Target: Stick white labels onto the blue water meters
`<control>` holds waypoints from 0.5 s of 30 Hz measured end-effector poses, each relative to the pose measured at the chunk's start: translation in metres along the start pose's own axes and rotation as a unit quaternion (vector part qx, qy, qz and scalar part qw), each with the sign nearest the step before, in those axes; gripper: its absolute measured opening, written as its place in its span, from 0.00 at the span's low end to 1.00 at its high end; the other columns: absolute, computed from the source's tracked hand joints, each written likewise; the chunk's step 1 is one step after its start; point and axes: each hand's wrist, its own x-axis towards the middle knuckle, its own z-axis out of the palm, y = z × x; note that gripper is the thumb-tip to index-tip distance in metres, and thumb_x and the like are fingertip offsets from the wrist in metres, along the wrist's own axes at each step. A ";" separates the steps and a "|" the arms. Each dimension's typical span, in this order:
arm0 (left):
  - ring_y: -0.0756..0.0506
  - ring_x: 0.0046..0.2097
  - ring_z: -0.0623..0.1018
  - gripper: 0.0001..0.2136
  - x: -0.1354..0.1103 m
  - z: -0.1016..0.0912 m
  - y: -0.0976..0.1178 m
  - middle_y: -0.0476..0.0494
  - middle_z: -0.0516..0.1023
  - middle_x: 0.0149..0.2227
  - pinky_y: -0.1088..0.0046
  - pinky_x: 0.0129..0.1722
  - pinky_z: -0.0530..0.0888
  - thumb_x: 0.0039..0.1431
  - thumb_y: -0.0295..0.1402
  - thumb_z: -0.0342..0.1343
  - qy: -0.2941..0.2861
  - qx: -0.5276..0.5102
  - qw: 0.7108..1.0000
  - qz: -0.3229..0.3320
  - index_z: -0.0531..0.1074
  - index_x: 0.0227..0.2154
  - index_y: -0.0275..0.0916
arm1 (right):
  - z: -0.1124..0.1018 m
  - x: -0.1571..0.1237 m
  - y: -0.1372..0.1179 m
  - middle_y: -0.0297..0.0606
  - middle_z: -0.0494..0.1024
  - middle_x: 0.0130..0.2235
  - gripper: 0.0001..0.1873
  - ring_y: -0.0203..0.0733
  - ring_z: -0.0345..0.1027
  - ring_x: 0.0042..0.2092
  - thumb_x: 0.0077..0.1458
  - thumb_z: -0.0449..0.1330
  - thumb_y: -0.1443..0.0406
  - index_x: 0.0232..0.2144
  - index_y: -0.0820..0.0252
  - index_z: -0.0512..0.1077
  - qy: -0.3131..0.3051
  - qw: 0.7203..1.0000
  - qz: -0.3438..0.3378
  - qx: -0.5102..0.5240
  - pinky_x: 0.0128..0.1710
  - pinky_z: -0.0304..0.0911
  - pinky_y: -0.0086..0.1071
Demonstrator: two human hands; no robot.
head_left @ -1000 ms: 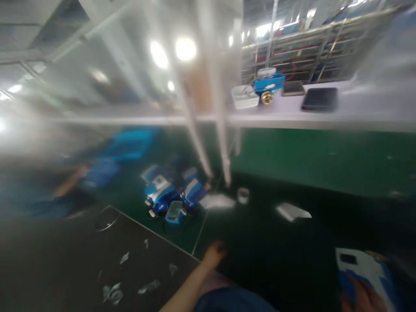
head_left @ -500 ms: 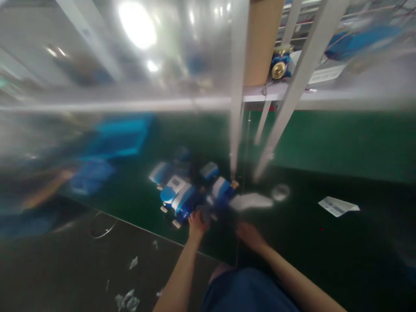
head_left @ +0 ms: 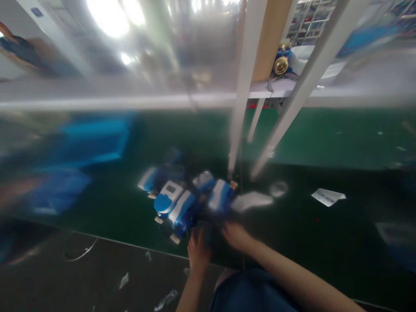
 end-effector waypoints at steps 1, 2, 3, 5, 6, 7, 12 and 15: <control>0.35 0.54 0.60 0.28 -0.002 0.000 -0.003 0.39 0.56 0.56 0.59 0.50 0.59 0.47 0.25 0.46 0.004 0.004 1.000 0.008 0.54 0.55 0.45 | -0.007 -0.011 0.005 0.47 0.72 0.41 0.16 0.46 0.66 0.41 0.52 0.48 0.64 0.42 0.64 0.67 -0.004 1.000 -0.001 0.028 0.42 0.59 0.37; 0.34 0.54 0.60 0.28 -0.003 0.000 -0.005 0.38 0.57 0.56 0.58 0.51 0.59 0.47 0.26 0.46 0.006 0.009 1.000 0.014 0.54 0.54 0.45 | -0.015 -0.020 0.009 0.45 0.72 0.40 0.17 0.44 0.66 0.39 0.53 0.48 0.62 0.42 0.63 0.67 0.001 0.996 0.000 0.084 0.40 0.60 0.35; 0.34 0.54 0.60 0.29 -0.003 -0.001 -0.005 0.38 0.58 0.55 0.58 0.51 0.58 0.46 0.26 0.47 0.003 0.014 1.000 0.019 0.55 0.54 0.45 | -0.025 -0.028 0.012 0.43 0.73 0.37 0.17 0.41 0.66 0.36 0.53 0.48 0.60 0.41 0.63 0.67 0.012 0.988 0.002 0.155 0.36 0.61 0.32; 0.33 0.54 0.60 0.29 -0.002 -0.006 -0.002 0.37 0.58 0.55 0.58 0.52 0.57 0.45 0.26 0.48 -0.010 0.025 0.999 0.032 0.55 0.54 0.43 | -0.045 -0.037 0.011 0.38 0.71 0.29 0.18 0.34 0.63 0.27 0.53 0.48 0.56 0.38 0.64 0.68 0.042 0.952 0.012 0.304 0.25 0.58 0.26; 0.33 0.54 0.60 0.29 -0.001 -0.010 0.000 0.36 0.59 0.55 0.58 0.53 0.56 0.45 0.26 0.48 -0.015 0.028 0.999 0.040 0.56 0.54 0.43 | -0.056 -0.039 0.006 0.34 0.68 0.24 0.19 0.31 0.58 0.23 0.52 0.49 0.54 0.36 0.64 0.68 0.054 0.931 0.014 0.359 0.21 0.54 0.24; 0.33 0.54 0.60 0.29 0.000 -0.015 0.004 0.36 0.59 0.55 0.57 0.53 0.56 0.45 0.26 0.49 -0.018 0.029 0.998 0.048 0.56 0.54 0.42 | -0.066 -0.040 -0.001 0.31 0.64 0.21 0.19 0.29 0.54 0.20 0.51 0.50 0.54 0.33 0.65 0.68 0.061 0.916 0.006 0.398 0.18 0.50 0.23; 0.34 0.55 0.59 0.26 -0.011 -0.037 0.026 0.34 0.57 0.56 0.53 0.53 0.58 0.47 0.28 0.50 -0.001 -0.040 0.995 0.087 0.59 0.53 0.39 | -0.115 -0.064 -0.044 0.31 0.62 0.21 0.13 0.26 0.51 0.20 0.51 0.54 0.58 0.29 0.65 0.68 0.020 0.889 -0.208 0.408 0.18 0.47 0.22; 0.39 0.54 0.63 0.21 -0.030 -0.041 0.040 0.38 0.64 0.53 0.59 0.51 0.64 0.50 0.30 0.48 -0.020 -0.113 0.985 0.126 0.63 0.50 0.40 | -0.142 -0.102 -0.044 0.33 0.65 0.21 0.10 0.30 0.56 0.22 0.52 0.52 0.61 0.32 0.60 0.71 0.066 0.881 -0.318 0.344 0.20 0.52 0.25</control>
